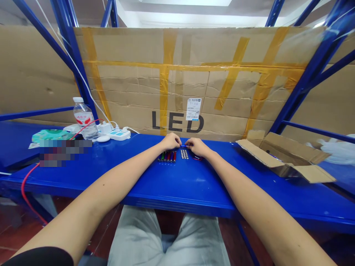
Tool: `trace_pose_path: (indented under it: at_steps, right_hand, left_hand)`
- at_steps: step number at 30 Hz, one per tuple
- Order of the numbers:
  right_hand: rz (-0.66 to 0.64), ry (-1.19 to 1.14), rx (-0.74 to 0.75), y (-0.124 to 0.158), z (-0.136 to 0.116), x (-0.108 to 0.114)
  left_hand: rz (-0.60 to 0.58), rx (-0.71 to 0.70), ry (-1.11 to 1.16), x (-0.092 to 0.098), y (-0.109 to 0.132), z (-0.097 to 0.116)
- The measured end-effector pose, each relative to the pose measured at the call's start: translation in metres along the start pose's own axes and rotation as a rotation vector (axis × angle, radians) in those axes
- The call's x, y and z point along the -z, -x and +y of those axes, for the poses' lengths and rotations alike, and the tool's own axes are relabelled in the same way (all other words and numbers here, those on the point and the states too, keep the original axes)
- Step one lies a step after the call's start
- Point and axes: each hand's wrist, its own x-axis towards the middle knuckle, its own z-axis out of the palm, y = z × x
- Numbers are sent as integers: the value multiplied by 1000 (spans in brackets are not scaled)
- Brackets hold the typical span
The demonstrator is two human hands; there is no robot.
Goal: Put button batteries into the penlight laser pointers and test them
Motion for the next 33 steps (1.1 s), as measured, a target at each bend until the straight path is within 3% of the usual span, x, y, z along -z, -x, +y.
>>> trace_pose_path:
  at_steps: [12,33]
  right_hand:
    - [-85,-13,-41,4,-9,5]
    - [-11,-113,-46,1,-4,-2]
  left_hand:
    - [-86,35,-20,-1,-4,-4]
    - [-152,14,36,-1,-5,-7]
